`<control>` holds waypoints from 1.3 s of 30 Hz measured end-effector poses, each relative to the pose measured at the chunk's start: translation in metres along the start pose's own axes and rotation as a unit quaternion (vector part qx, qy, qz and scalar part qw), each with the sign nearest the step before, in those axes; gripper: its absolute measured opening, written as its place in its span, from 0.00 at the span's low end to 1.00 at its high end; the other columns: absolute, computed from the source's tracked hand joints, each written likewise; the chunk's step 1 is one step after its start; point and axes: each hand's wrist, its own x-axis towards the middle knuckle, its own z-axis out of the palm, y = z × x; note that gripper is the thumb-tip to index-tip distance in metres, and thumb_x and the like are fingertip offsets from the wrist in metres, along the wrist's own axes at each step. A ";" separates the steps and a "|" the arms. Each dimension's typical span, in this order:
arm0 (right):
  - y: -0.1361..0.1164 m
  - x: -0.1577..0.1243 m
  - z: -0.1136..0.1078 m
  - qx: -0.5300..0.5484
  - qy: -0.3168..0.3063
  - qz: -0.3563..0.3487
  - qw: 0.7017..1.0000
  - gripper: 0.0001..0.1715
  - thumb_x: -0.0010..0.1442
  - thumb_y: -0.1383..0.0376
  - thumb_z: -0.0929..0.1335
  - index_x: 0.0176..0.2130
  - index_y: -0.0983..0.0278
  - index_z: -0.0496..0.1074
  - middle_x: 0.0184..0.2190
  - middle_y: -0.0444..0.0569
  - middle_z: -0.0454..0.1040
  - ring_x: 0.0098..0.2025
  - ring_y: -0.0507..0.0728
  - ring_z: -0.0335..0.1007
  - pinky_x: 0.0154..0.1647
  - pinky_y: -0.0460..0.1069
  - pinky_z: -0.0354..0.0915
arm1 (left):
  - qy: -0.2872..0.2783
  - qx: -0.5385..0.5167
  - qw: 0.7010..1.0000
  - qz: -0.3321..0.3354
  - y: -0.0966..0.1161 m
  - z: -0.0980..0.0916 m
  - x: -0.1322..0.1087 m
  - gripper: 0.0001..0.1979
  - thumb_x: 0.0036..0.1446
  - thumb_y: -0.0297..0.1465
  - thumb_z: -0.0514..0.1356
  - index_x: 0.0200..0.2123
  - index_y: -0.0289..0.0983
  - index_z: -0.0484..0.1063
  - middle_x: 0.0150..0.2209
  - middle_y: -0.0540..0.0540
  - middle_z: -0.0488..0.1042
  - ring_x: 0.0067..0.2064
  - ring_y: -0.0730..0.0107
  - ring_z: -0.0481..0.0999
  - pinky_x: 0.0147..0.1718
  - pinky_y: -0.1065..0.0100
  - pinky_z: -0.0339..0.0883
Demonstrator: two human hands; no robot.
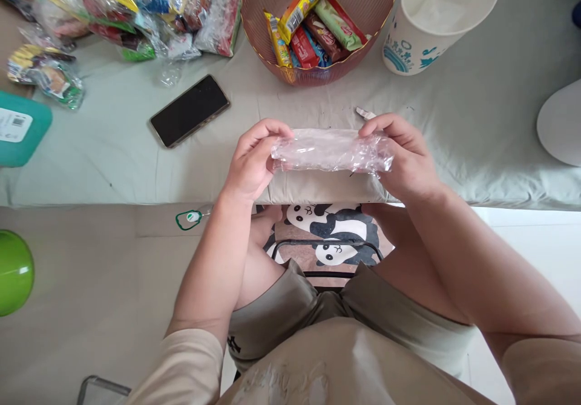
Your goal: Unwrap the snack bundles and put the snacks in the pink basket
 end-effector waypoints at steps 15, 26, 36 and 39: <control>0.024 0.004 -0.001 -0.005 -0.008 -0.014 1.000 0.28 0.61 0.58 0.75 0.56 0.53 0.64 0.32 0.41 0.72 0.31 0.53 0.72 0.30 0.49 0.67 | -0.017 0.068 0.996 0.055 -0.023 -0.007 0.000 0.16 0.52 0.31 0.70 0.44 0.44 0.73 0.41 0.51 0.70 0.29 0.81 0.72 0.29 0.74 0.73; -0.009 -0.001 0.003 0.149 -0.091 0.188 0.966 0.25 0.53 0.51 0.77 0.46 0.61 0.75 0.43 0.52 0.81 0.44 0.58 0.79 0.43 0.52 0.76 | -0.051 0.078 0.996 -0.001 -0.008 0.003 -0.004 0.17 0.50 0.31 0.65 0.45 0.46 0.73 0.37 0.50 0.76 0.25 0.76 0.69 0.21 0.72 0.63; -0.009 -0.010 0.019 0.038 -0.267 0.213 0.939 0.13 0.57 0.58 0.76 0.38 0.66 0.78 0.29 0.45 0.77 0.29 0.50 0.69 0.30 0.46 0.64 | 0.002 0.159 0.981 0.108 -0.019 0.011 0.005 0.15 0.54 0.32 0.64 0.46 0.45 0.75 0.48 0.44 0.78 0.55 0.59 0.78 0.37 0.67 0.76; -0.013 -0.009 0.018 0.005 -0.293 0.200 0.935 0.11 0.59 0.60 0.74 0.31 0.65 0.77 0.24 0.42 0.73 0.25 0.49 0.64 0.27 0.47 0.60 | 0.003 0.175 0.979 0.109 -0.023 0.009 0.005 0.14 0.56 0.33 0.64 0.47 0.45 0.75 0.49 0.45 0.78 0.50 0.61 0.79 0.38 0.65 0.76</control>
